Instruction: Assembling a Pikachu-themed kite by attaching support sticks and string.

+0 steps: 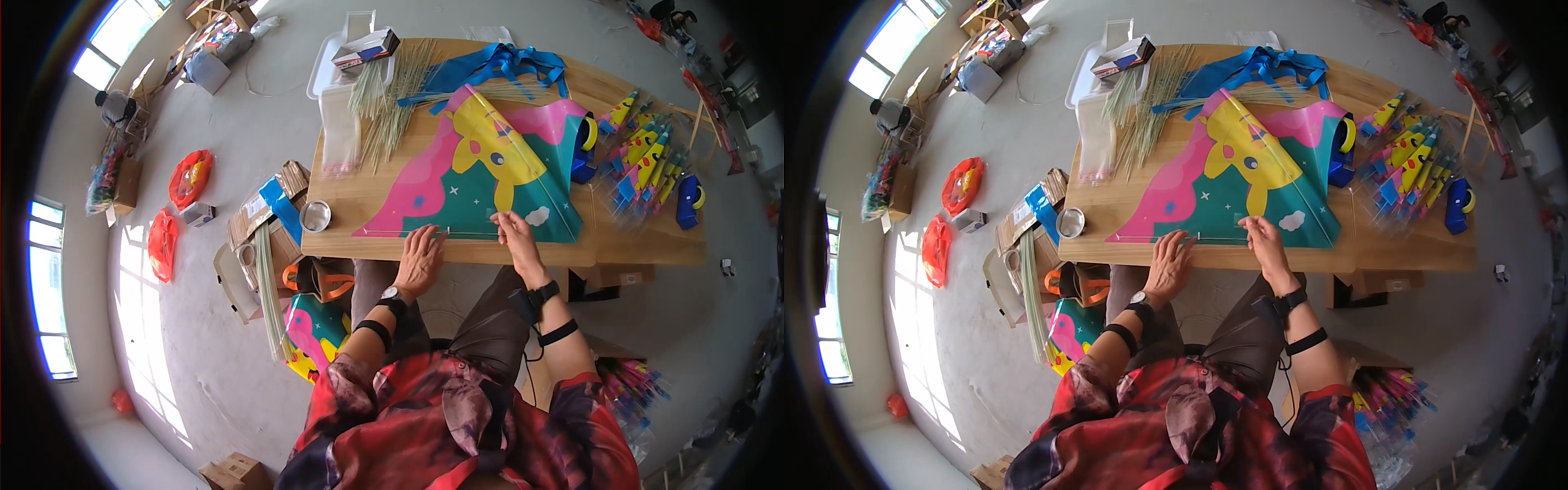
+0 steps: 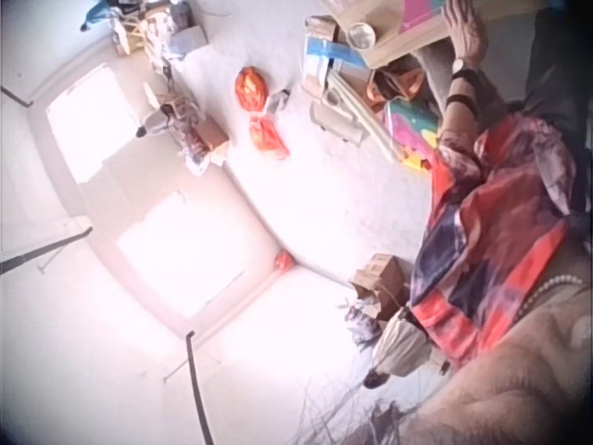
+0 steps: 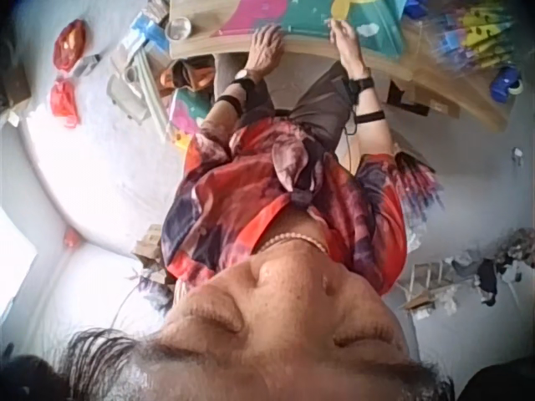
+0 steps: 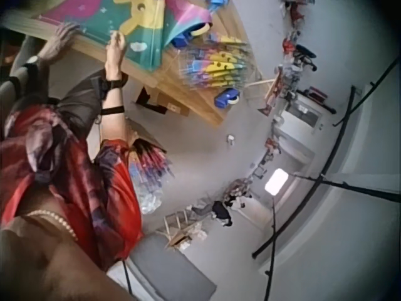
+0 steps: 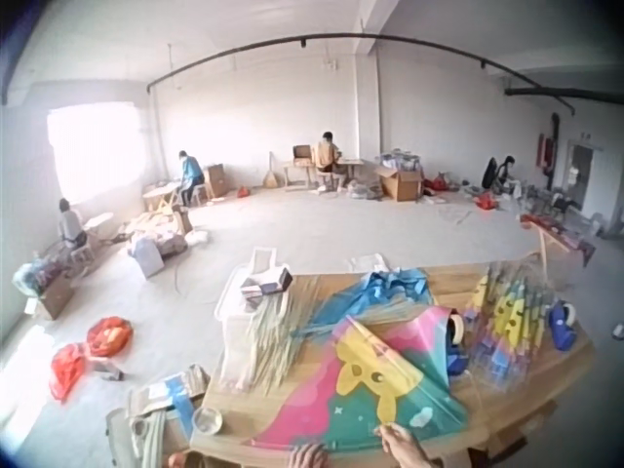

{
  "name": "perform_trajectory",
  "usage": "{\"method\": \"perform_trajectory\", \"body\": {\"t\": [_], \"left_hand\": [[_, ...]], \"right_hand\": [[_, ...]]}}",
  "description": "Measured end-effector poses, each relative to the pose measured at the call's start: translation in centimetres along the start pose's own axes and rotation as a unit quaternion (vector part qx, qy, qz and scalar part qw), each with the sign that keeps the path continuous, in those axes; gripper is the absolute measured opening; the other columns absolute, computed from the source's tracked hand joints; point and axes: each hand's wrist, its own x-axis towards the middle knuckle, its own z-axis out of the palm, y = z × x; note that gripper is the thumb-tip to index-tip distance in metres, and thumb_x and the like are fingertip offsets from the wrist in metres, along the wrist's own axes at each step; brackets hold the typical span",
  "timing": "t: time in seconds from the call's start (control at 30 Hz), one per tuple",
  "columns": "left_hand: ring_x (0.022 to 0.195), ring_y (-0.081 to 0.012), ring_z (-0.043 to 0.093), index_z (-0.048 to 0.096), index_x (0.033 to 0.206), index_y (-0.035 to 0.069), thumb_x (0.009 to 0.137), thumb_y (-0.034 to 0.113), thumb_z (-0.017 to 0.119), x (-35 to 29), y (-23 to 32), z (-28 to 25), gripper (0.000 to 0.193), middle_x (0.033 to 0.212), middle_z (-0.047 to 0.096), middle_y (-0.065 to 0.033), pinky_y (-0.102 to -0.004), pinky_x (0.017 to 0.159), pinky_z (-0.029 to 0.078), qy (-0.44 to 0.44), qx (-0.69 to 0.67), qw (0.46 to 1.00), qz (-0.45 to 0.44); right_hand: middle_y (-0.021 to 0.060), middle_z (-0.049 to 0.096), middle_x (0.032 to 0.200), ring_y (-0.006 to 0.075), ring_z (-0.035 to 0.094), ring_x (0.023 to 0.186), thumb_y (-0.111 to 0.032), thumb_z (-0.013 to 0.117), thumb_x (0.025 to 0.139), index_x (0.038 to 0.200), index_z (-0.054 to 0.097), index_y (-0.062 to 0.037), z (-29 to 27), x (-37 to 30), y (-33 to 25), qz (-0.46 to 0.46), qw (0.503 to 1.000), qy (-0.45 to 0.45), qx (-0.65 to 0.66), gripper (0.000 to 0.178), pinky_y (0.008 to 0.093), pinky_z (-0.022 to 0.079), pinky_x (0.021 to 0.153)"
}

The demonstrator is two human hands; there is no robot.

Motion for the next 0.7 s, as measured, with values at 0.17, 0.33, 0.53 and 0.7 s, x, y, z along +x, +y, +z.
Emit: {"method": "perform_trajectory", "body": {"t": [0.17,0.33,0.53,0.7], "left_hand": [[0.134,-0.0343,0.047,0.055,0.139,0.005,0.09,0.011,0.062,-0.7,1.6,0.9,0.051,0.139,0.052,-0.0146,-0.0502,0.115,0.036,0.013,-0.032,0.999,0.006],[0.13,-0.0342,0.051,0.056,0.138,0.002,0.088,0.009,0.063,-0.8,1.5,1.2,0.05,0.136,0.055,-0.0149,-0.0483,0.114,0.038,0.016,-0.01,1.0,-0.005],[0.129,-0.0342,0.052,0.059,0.134,0.002,0.086,0.009,0.063,-0.6,1.4,1.2,0.048,0.134,0.056,-0.0152,-0.0484,0.112,0.039,0.026,-0.035,0.999,-0.011],[0.129,-0.0343,0.052,0.059,0.134,0.001,0.086,0.01,0.063,-0.6,1.2,1.4,0.049,0.133,0.057,-0.0155,-0.0484,0.112,0.039,0.037,-0.04,0.998,-0.01]], "right_hand": [[-0.0037,0.051,0.079,0.003,0.045,0.061,-0.022,0.051,0.11,0.107,0.067,-0.0009,5.5,-1.0,2.2,0.075,0.993,-0.033,0.087,0.027,0.02,0.034,0.052],[-0.0051,0.048,0.072,0.0023,0.04,0.055,-0.022,0.049,0.111,0.106,0.067,-0.0005,6.3,-0.6,3.1,0.121,0.99,0.002,0.067,0.029,0.0206,0.03,0.048],[-0.0055,0.047,0.069,0.0024,0.037,0.052,-0.022,0.048,0.111,0.105,0.068,0.0008,6.9,-0.4,2.9,0.146,0.987,0.02,0.06,0.031,0.0216,0.028,0.046],[-0.0054,0.048,0.069,0.0025,0.037,0.052,-0.022,0.047,0.111,0.105,0.068,0.0013,7.3,-0.3,3.0,0.156,0.986,0.039,0.042,0.032,0.0217,0.028,0.046]]}}
